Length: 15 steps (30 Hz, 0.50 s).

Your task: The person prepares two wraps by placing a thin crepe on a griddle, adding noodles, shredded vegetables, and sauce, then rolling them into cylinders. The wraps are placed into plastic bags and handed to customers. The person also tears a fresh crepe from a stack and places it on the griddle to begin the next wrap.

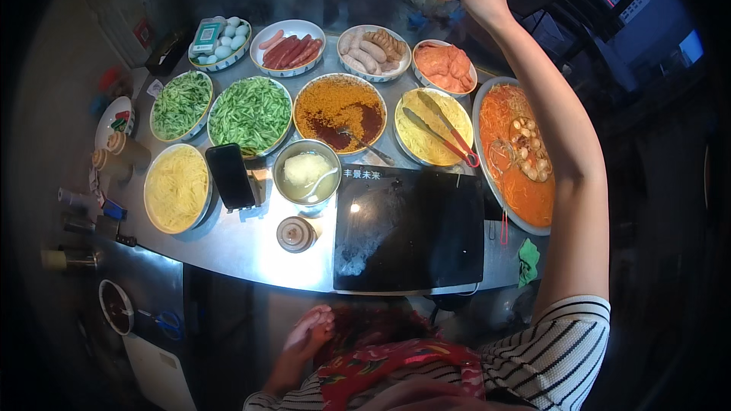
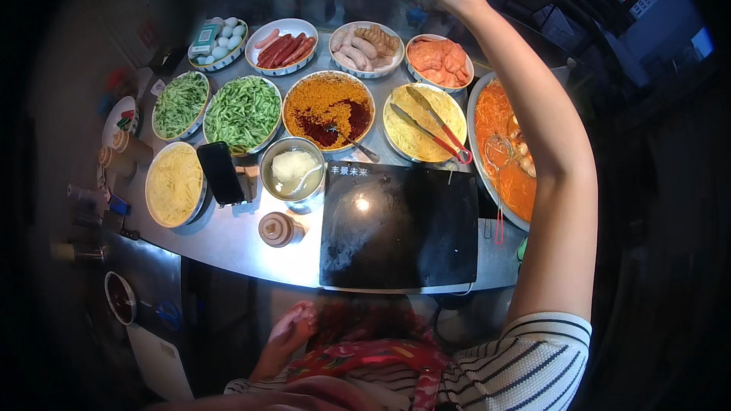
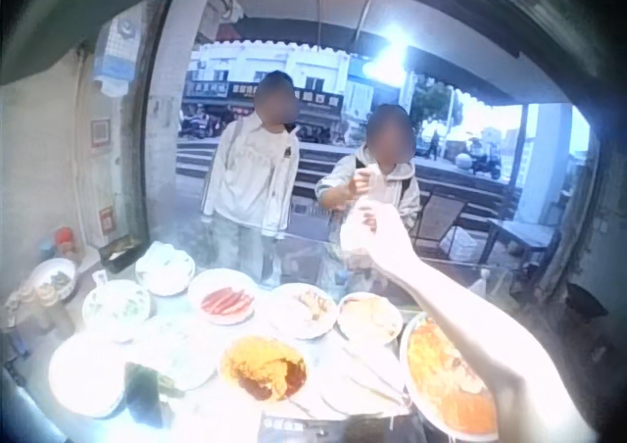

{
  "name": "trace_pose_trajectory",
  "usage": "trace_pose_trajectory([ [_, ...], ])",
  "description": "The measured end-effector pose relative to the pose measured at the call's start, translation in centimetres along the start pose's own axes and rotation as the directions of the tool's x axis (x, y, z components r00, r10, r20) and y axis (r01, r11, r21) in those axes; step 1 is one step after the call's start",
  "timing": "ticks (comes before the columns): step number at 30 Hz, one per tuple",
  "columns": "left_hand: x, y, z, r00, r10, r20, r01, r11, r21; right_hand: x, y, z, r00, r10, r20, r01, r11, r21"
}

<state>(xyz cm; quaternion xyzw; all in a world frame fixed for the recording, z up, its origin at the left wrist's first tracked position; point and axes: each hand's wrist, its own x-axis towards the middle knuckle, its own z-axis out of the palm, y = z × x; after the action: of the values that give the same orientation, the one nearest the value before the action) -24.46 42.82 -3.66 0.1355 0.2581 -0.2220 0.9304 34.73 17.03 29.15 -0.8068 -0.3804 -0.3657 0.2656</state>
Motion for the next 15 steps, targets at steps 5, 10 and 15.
trace_pose_trajectory([
  [5,1.6,-1.4,-0.5,0.971,-0.235,-0.043,0.238,0.935,0.264,-26.1,-19.0,-4.3,0.639,-0.381,0.668,0.195,0.92,0.339],
  [10,4.3,-5.2,-3.2,0.966,-0.26,-0.013,0.241,0.873,0.424,-50.0,-31.7,-8.4,0.33,-0.086,0.94,-0.567,0.778,0.27],
  [15,10.6,-12.9,-6.6,0.932,-0.31,-0.189,0.353,0.653,0.67,-68.7,-41.8,-9.7,0.155,0.173,0.973,-0.739,0.674,-0.002],
])
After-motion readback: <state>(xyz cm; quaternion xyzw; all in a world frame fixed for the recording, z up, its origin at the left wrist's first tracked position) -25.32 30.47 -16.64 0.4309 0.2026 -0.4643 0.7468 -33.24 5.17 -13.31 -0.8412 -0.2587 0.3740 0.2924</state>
